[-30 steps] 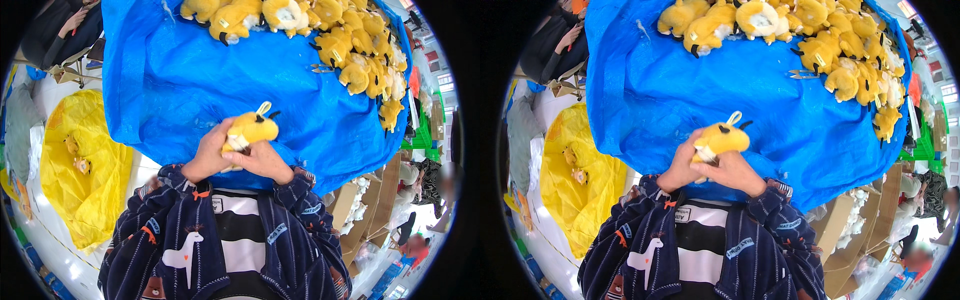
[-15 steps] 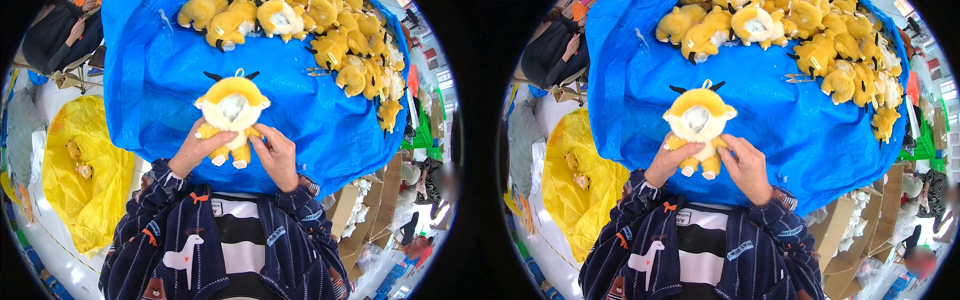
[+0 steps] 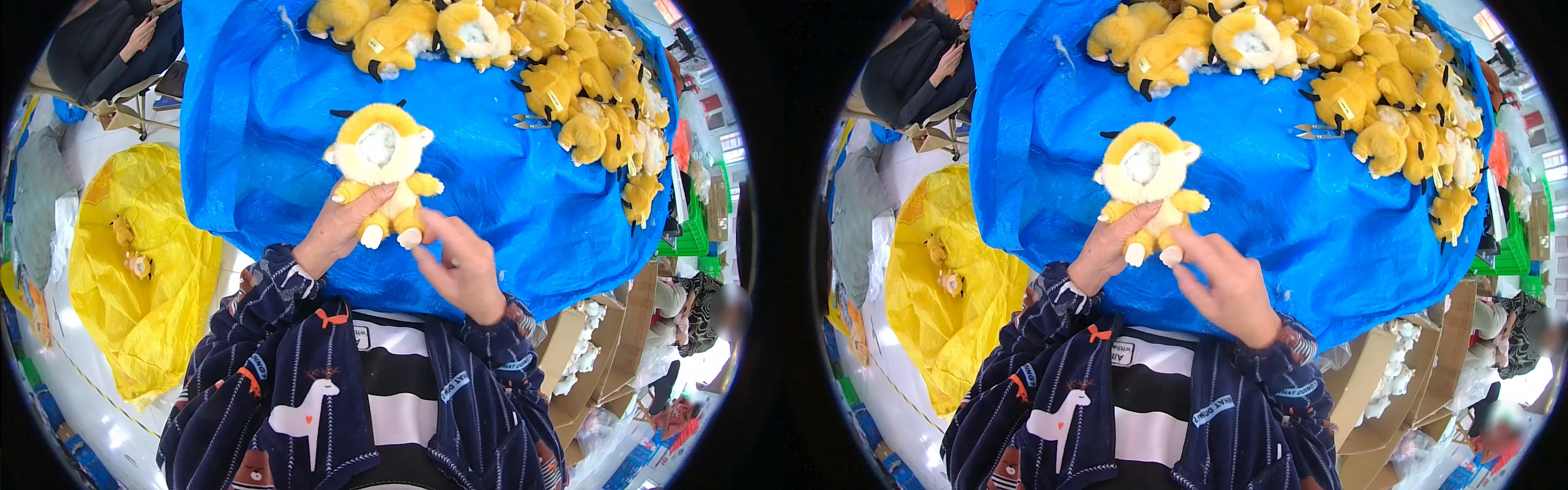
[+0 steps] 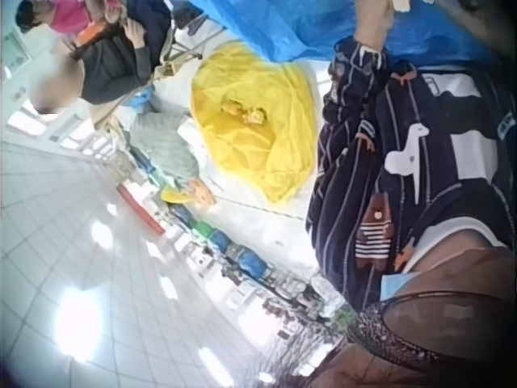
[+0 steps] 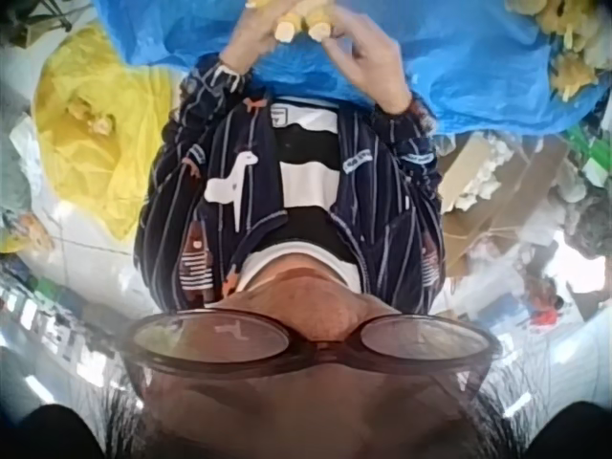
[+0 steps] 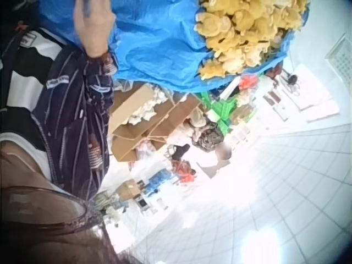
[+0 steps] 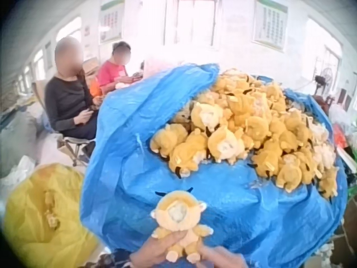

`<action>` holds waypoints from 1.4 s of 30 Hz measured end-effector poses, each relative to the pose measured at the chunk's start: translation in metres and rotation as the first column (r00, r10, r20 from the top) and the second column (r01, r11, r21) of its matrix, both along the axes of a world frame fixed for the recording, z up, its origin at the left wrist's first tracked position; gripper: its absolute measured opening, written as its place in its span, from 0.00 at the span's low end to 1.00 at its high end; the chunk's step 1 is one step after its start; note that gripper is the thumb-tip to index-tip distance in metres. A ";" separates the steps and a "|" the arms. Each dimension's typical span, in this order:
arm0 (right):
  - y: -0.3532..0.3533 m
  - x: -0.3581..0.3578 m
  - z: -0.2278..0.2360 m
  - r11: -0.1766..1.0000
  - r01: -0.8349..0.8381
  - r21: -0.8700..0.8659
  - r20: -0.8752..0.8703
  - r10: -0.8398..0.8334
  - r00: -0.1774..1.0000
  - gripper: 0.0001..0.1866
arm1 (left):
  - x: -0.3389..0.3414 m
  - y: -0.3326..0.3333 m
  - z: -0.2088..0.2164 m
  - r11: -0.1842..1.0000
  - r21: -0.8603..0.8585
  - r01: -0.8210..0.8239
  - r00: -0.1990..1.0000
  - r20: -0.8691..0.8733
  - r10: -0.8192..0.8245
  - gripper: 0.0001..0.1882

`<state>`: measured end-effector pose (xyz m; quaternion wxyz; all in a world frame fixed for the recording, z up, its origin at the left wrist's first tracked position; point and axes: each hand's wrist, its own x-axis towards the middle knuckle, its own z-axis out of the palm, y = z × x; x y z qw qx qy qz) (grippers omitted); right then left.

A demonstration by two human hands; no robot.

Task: The person sits on the floor and repeatedly picks up small yellow stuffed toys from a blue tarp. They use a small tool to trim loose threads or tags from each toy, then place the finished items into a yellow bag. The process is repeated for multiple toys throughout the clip.

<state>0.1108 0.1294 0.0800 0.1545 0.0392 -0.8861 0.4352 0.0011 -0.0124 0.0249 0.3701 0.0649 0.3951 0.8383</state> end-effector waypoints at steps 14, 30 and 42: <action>-0.008 -0.006 -0.043 0.974 0.195 0.117 -0.132 -0.179 0.975 0.15 | 0.008 -0.003 -0.012 0.963 -0.126 -0.238 0.927 -0.327 0.186 0.20; -0.039 -0.028 -0.036 0.972 -0.075 0.224 -0.246 0.131 0.960 0.14 | 0.019 -0.038 -0.009 0.892 -0.165 -0.422 0.788 -0.553 0.271 0.22; 0.025 -0.156 -0.001 0.943 0.293 -0.156 -0.130 -0.314 0.941 0.17 | -0.040 -0.262 0.067 0.359 0.601 -0.714 0.278 -0.227 0.933 0.22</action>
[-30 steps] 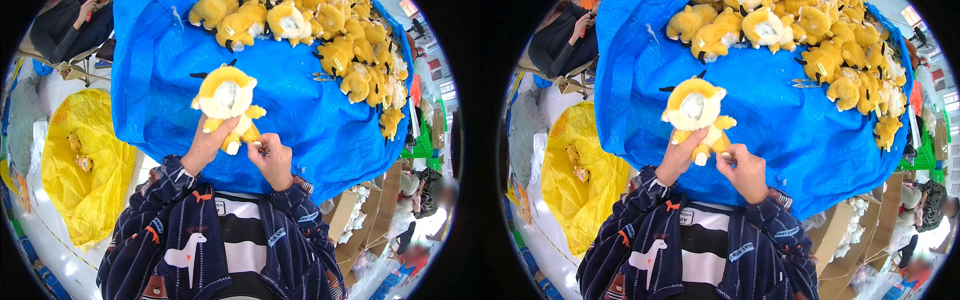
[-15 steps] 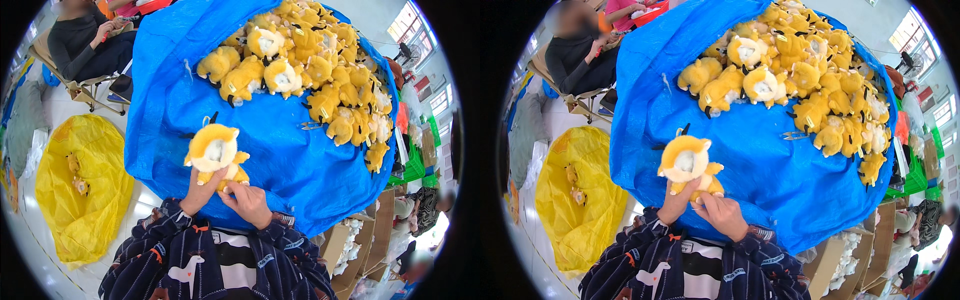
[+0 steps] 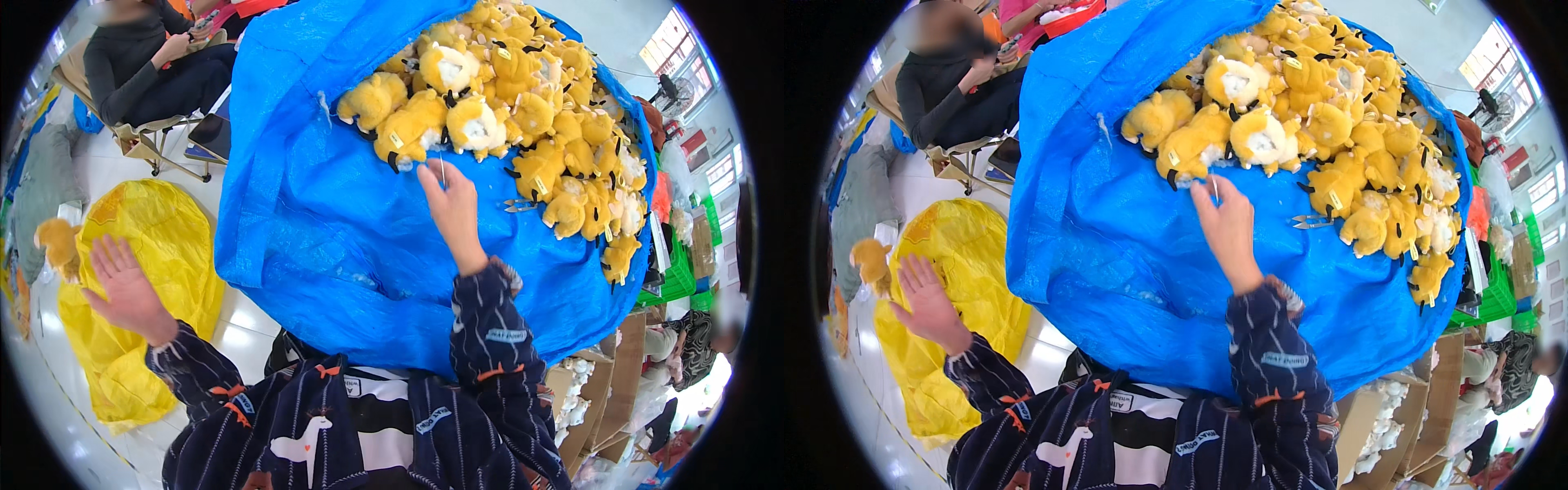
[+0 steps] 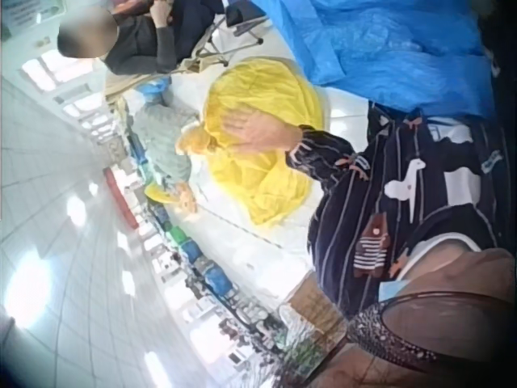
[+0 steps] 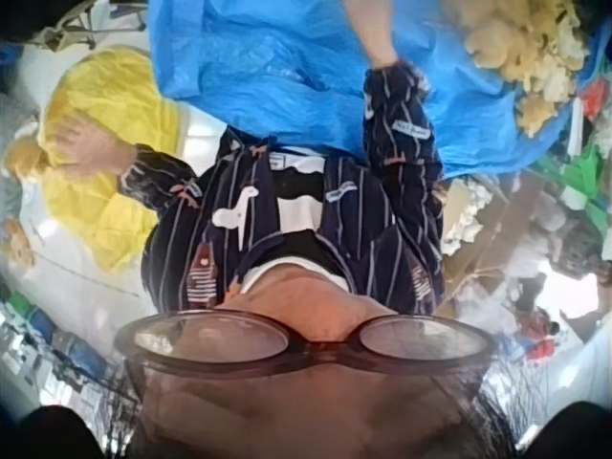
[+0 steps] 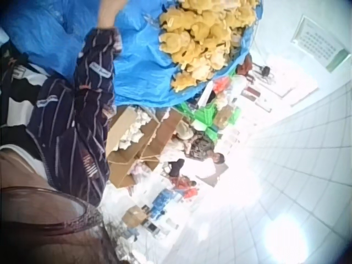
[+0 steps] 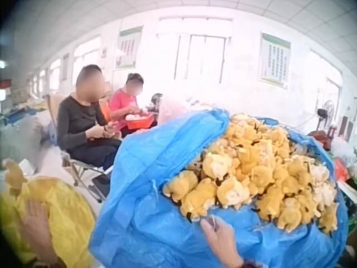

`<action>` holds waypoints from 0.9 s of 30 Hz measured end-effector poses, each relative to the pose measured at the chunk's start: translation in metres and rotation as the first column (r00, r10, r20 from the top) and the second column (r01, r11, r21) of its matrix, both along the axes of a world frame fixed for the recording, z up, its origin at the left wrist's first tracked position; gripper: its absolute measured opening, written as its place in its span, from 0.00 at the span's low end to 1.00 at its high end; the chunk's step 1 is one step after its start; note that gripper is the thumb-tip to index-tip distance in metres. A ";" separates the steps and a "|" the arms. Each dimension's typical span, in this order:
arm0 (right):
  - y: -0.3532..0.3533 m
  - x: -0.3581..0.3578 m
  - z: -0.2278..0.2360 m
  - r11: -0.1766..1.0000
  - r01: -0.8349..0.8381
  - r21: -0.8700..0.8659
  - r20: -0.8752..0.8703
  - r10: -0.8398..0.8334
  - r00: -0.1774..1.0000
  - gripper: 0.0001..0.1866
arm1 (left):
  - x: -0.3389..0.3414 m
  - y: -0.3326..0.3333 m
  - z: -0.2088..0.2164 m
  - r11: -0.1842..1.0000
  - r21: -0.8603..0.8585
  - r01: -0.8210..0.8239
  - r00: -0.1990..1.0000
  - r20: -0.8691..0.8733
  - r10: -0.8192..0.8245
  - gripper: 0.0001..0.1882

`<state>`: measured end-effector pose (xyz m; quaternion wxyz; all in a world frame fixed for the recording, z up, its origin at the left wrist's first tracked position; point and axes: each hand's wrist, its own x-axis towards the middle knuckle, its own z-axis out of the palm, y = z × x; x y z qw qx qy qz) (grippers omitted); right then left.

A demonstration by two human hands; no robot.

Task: The person sits on the floor and repeatedly picks up small yellow stuffed toys from a blue tarp. They use a small tool to trim loose threads or tags from each toy, then place the finished items into a yellow bag. The process is repeated for multiple toys throughout the clip.

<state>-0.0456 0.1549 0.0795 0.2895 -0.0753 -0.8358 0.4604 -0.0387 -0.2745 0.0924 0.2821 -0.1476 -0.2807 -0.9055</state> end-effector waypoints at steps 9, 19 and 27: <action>0.015 -0.045 -0.020 0.603 -0.091 -0.793 0.086 0.257 0.962 0.08 | 0.025 0.159 -0.040 0.453 -0.741 0.496 0.868 0.434 -0.241 0.08; 0.002 0.081 0.015 -0.038 -0.114 -0.993 -0.113 0.623 0.774 0.09 | 0.016 0.225 -0.027 0.131 -0.939 -0.316 0.948 -0.317 0.015 0.43; 0.005 0.135 -0.011 0.053 -0.110 -0.992 -0.048 0.659 0.750 0.08 | 0.044 0.235 -0.057 0.386 -0.672 0.632 0.769 0.482 -0.421 0.20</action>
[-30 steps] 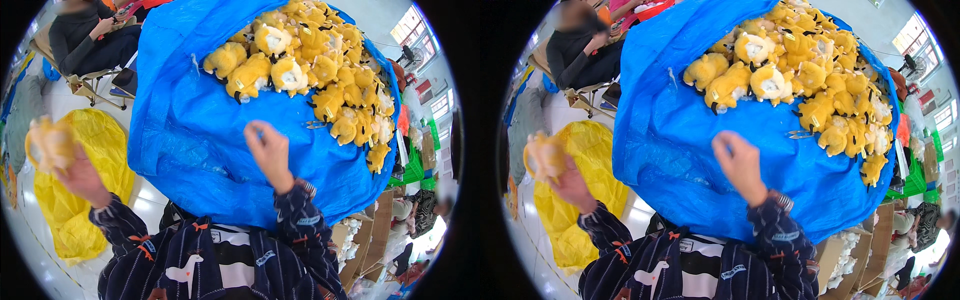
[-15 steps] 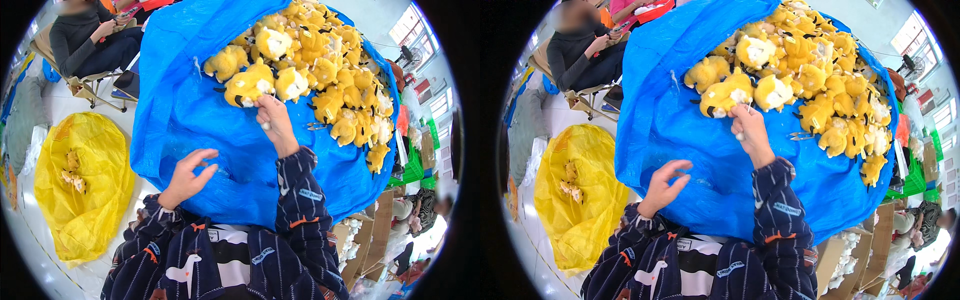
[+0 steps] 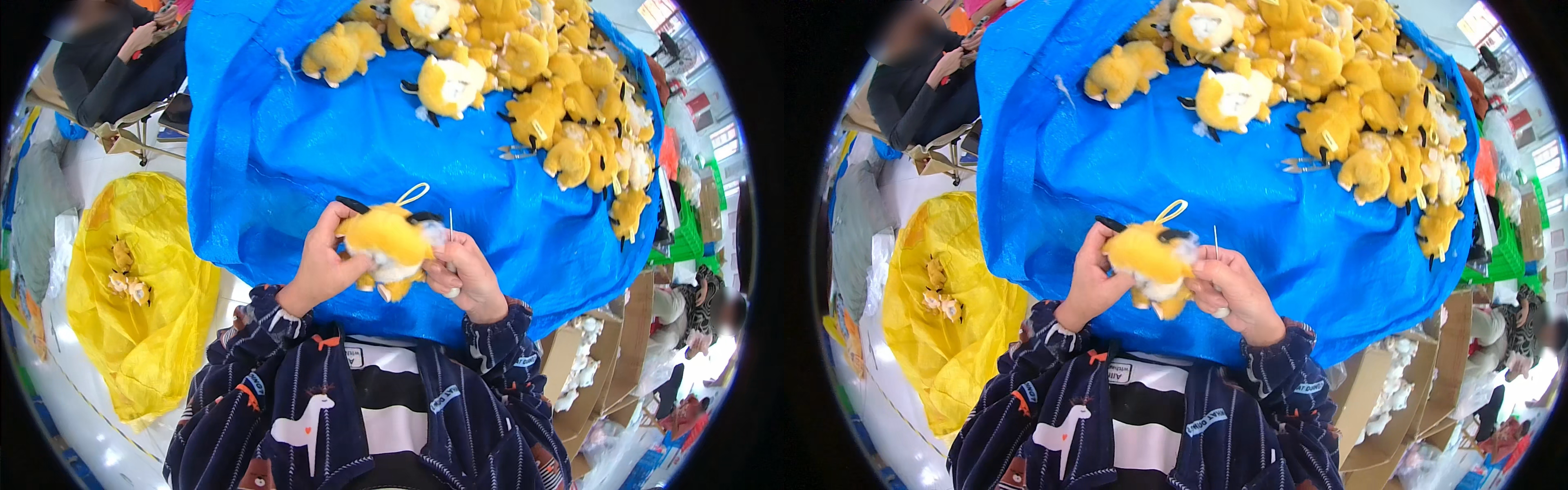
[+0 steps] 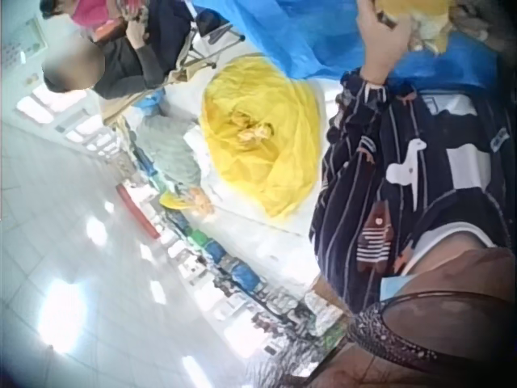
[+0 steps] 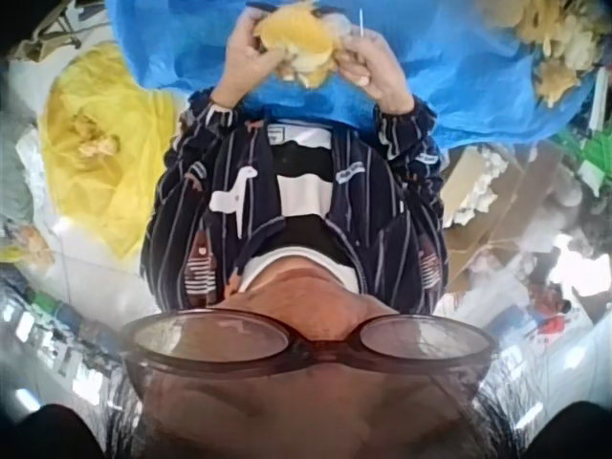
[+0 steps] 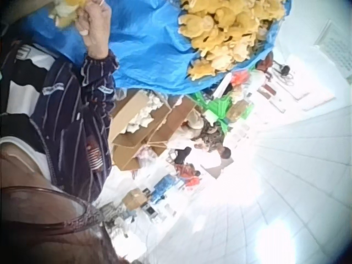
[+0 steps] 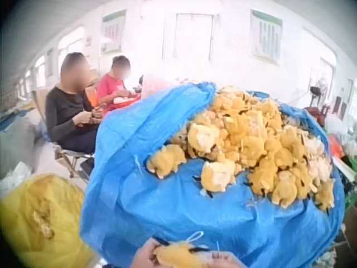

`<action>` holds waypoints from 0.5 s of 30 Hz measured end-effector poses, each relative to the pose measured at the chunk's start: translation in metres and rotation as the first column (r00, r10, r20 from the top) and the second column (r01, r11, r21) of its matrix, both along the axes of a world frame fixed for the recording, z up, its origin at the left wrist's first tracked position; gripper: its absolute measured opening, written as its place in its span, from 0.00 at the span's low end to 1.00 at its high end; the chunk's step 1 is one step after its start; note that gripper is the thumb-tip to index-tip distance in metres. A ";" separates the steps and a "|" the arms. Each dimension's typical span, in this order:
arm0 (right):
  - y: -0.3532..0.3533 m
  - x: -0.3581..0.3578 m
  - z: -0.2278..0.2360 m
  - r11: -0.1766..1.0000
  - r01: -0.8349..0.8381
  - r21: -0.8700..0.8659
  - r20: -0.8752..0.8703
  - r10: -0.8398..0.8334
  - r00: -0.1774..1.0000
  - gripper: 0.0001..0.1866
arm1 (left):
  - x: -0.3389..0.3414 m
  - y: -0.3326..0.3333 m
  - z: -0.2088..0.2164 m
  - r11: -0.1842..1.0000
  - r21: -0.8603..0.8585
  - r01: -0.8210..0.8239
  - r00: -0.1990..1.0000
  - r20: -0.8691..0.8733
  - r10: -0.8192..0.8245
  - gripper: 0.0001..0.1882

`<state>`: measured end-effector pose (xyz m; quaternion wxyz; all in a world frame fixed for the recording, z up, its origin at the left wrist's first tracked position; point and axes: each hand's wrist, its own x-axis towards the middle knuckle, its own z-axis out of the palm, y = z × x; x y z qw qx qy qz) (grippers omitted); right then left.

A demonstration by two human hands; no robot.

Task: The person sits on the floor and repeatedly picks up small yellow stuffed toys from a blue tarp. They use a small tool to trim loose threads or tags from each toy, then place the finished items into a yellow bag. The process is repeated for multiple toys throughout the clip.

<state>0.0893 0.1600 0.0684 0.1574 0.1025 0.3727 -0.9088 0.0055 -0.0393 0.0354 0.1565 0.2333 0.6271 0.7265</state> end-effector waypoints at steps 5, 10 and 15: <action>-0.009 0.006 0.001 0.708 0.321 0.629 -0.258 -0.200 0.945 0.14 | 0.009 0.010 -0.017 0.998 -0.036 -0.051 0.997 0.062 0.053 0.18; -0.016 0.006 -0.013 0.643 0.414 0.644 -0.375 -0.206 0.904 0.08 | 0.013 0.012 -0.029 0.998 -0.064 -0.018 0.998 0.056 0.022 0.17; 0.002 0.007 -0.016 0.707 0.330 0.626 -0.177 -0.283 0.943 0.06 | 0.007 -0.002 -0.028 0.987 0.138 -0.079 0.965 0.258 0.041 0.16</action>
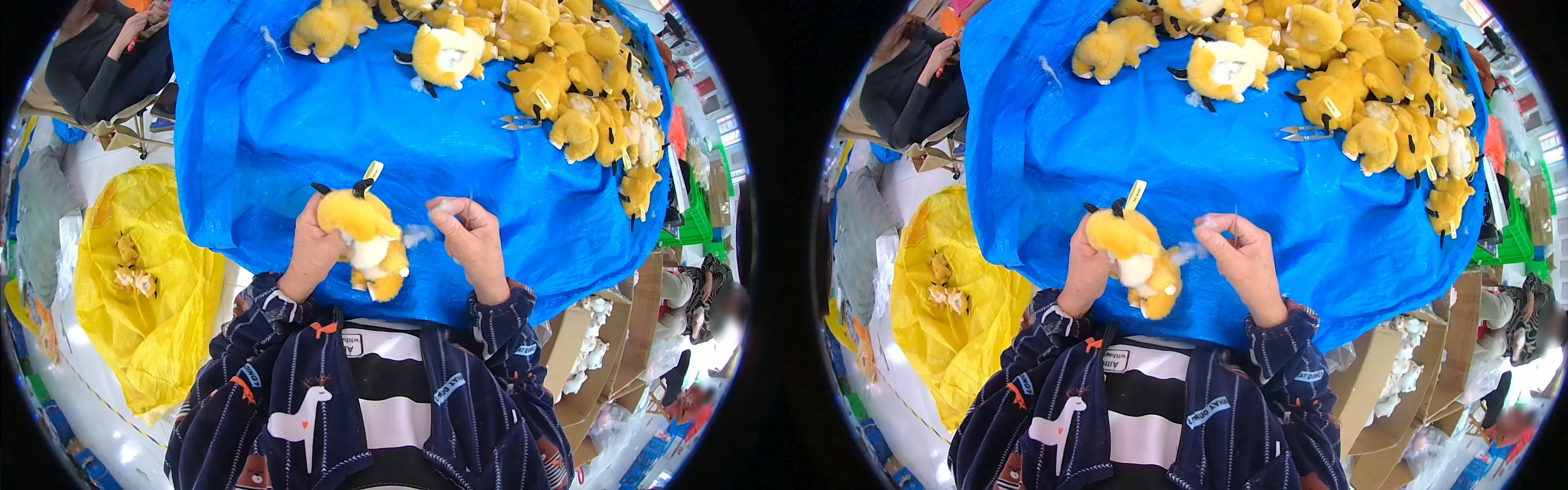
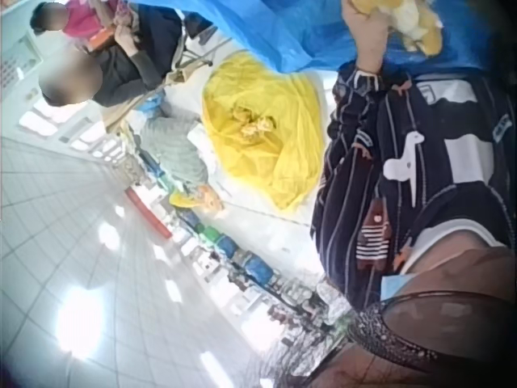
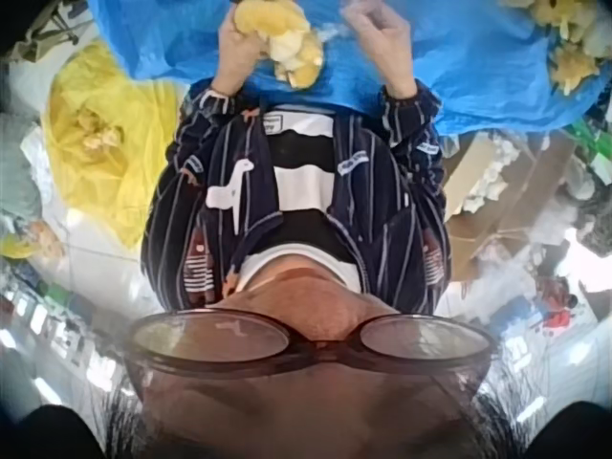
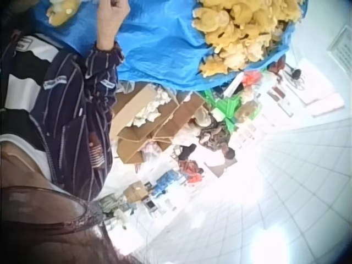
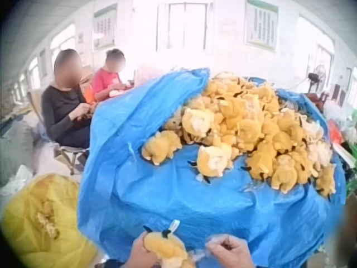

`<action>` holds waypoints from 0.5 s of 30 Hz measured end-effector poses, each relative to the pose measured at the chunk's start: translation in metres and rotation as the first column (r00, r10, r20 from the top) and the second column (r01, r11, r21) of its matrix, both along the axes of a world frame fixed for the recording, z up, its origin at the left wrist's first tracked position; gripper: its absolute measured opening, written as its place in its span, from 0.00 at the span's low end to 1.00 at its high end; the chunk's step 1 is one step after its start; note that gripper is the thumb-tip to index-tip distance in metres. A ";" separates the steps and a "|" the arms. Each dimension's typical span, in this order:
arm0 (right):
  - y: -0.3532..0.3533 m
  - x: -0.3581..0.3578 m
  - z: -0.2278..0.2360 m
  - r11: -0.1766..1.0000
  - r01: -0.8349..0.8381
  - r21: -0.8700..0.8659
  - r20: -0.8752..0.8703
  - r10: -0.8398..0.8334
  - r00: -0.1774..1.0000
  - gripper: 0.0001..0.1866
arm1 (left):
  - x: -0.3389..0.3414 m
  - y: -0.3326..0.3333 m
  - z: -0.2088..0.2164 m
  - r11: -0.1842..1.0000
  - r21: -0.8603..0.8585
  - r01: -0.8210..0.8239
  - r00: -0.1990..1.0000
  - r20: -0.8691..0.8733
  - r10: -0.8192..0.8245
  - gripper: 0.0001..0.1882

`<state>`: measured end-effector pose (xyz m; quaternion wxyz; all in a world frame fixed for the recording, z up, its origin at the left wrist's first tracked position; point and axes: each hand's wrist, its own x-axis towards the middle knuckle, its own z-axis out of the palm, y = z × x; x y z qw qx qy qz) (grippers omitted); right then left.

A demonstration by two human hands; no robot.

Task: The person sits on the floor and repeatedly picks up small yellow stuffed toys from a blue tarp. They use a small tool to trim loose threads or tags from each toy, then place the finished items into a yellow bag. The process is repeated for multiple toys throughout the clip.

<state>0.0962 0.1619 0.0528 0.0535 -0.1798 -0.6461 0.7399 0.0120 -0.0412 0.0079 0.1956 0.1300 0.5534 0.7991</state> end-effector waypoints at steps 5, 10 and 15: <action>-0.014 0.003 -0.016 0.935 -0.353 -0.022 0.165 0.351 0.922 0.09 | -0.002 -0.001 -0.015 0.999 0.042 0.006 0.999 0.045 -0.008 0.14; -0.009 0.003 -0.046 0.974 -0.198 0.111 0.022 0.197 0.980 0.09 | -0.007 -0.011 -0.022 0.999 -0.025 -0.034 0.993 0.112 0.037 0.12; -0.001 -0.001 -0.041 0.794 -0.190 0.578 0.024 0.216 0.976 0.06 | -0.007 -0.025 -0.022 0.996 -0.031 -0.085 0.990 0.107 0.088 0.12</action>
